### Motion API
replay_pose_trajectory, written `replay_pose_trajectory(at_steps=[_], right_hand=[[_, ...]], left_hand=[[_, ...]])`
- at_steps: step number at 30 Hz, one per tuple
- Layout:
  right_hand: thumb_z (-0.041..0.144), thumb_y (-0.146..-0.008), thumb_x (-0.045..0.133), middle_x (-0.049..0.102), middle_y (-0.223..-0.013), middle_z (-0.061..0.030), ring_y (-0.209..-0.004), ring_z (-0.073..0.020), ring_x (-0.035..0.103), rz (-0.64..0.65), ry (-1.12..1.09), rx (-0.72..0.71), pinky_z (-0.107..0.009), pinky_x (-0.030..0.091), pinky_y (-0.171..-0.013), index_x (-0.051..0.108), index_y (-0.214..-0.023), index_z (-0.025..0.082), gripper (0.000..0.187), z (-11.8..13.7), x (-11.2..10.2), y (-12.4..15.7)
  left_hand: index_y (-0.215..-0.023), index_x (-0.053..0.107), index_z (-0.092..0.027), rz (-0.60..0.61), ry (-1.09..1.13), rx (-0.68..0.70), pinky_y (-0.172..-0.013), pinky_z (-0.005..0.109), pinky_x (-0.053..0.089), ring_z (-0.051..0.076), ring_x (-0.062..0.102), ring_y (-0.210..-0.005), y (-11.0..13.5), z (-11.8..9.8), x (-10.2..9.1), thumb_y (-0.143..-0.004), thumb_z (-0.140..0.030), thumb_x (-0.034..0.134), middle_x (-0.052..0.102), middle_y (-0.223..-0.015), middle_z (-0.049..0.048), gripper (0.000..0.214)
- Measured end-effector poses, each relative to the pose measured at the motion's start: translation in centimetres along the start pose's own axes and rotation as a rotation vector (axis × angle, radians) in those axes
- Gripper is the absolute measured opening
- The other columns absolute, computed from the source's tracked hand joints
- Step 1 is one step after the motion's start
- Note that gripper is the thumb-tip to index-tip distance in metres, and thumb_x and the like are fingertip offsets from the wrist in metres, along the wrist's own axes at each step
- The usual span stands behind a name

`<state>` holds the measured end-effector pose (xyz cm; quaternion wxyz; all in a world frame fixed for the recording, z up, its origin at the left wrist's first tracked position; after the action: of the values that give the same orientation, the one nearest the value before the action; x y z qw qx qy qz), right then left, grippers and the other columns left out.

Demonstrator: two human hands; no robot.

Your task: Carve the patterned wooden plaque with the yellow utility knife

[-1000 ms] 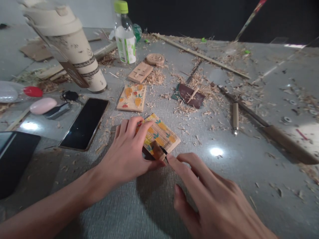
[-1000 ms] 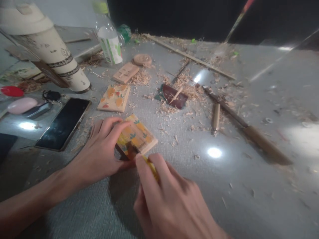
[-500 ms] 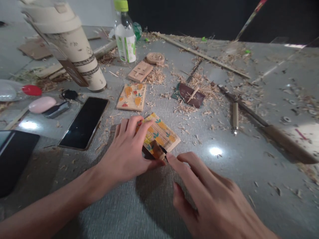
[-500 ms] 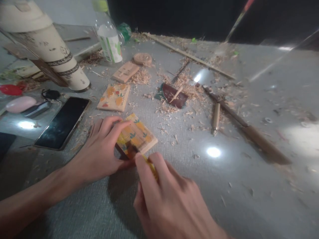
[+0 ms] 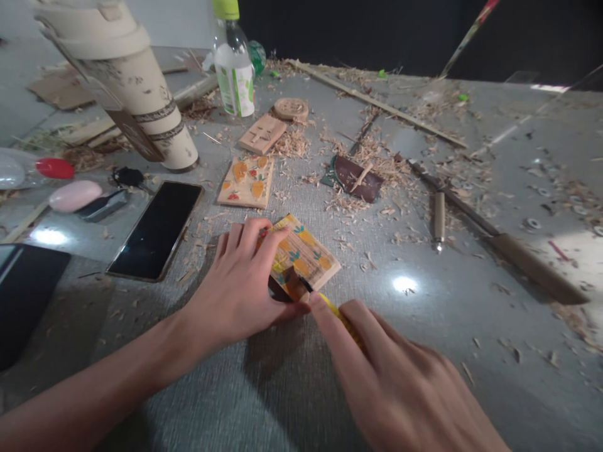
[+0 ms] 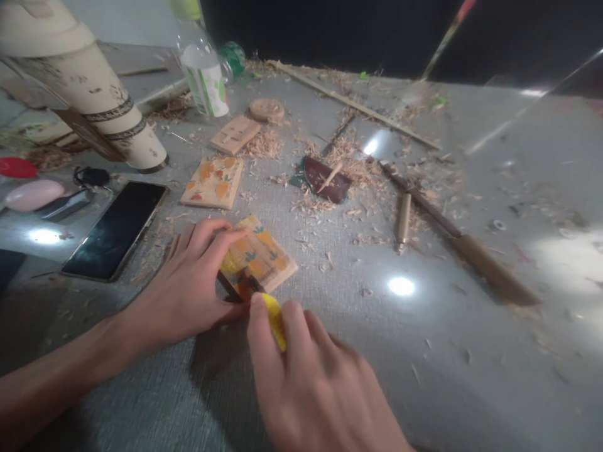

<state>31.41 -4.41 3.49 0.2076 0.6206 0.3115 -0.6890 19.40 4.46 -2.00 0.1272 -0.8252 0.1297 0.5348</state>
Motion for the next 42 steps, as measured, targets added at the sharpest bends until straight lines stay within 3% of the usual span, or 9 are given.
replay_pose_trajectory(at_steps=[6,14,24,31,42], right_hand=[[0.002,-0.092,0.035,0.073,-0.088,-0.0141,-0.057,-0.0192,0.071,-0.005,0.018,-0.026,-0.028,0.053,-0.035,0.065,-0.137,-0.001,0.054,0.3,-0.5,-0.1],[0.005,-0.098,0.04,0.073,-0.098,-0.0123,-0.067,-0.0181,0.073,0.098,0.081,-0.031,-0.026,0.056,-0.041,0.049,-0.153,-0.003,0.056,0.5,0.9,1.3],[-0.001,-0.088,0.039,0.072,-0.085,-0.0085,-0.058,-0.0181,0.071,-0.008,0.121,0.02,-0.028,0.051,-0.037,0.059,-0.141,0.0,0.057,0.6,0.1,0.6],[0.001,-0.09,0.041,0.073,-0.088,-0.0081,-0.059,-0.0188,0.07,-0.013,0.137,0.045,-0.031,0.05,-0.04,0.057,-0.143,0.003,0.055,0.7,0.4,1.0],[-0.003,-0.085,0.039,0.072,-0.077,-0.0058,-0.051,-0.0151,0.068,-0.005,0.137,-0.02,-0.026,0.047,-0.036,0.066,-0.134,0.001,0.056,1.0,-0.4,0.3]], left_hand=[[-0.15,0.051,-0.019,0.007,-0.018,0.005,-0.109,0.07,0.049,0.045,0.052,-0.131,0.0,0.0,0.1,-0.081,-0.073,0.076,0.049,-0.149,0.0198,0.091],[-0.149,0.052,-0.019,0.023,-0.022,-0.007,-0.108,0.07,0.049,0.046,0.052,-0.132,-0.1,-0.1,0.1,-0.079,-0.074,0.076,0.049,-0.149,0.0201,0.093],[-0.151,0.052,-0.015,0.038,-0.006,-0.007,-0.109,0.069,0.048,0.046,0.052,-0.132,-0.2,-0.2,0.1,-0.078,-0.071,0.078,0.048,-0.149,0.0219,0.095],[-0.15,0.052,-0.017,0.04,-0.001,-0.006,-0.11,0.068,0.047,0.045,0.051,-0.133,-0.2,-0.2,0.0,-0.075,-0.068,0.081,0.049,-0.149,0.0203,0.095],[-0.15,0.051,-0.019,0.038,0.007,-0.006,-0.11,0.069,0.047,0.045,0.051,-0.131,-0.3,-0.3,0.0,-0.074,-0.067,0.082,0.049,-0.149,0.0199,0.095]])
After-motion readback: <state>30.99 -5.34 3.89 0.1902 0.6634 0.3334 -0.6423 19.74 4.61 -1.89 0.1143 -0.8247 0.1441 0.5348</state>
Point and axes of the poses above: each hand's wrist, its own y-axis away from the middle knuckle, its own x-axis out of the palm, z = x × y, the point moved 10 cm from there along -y, towards the middle knuckle
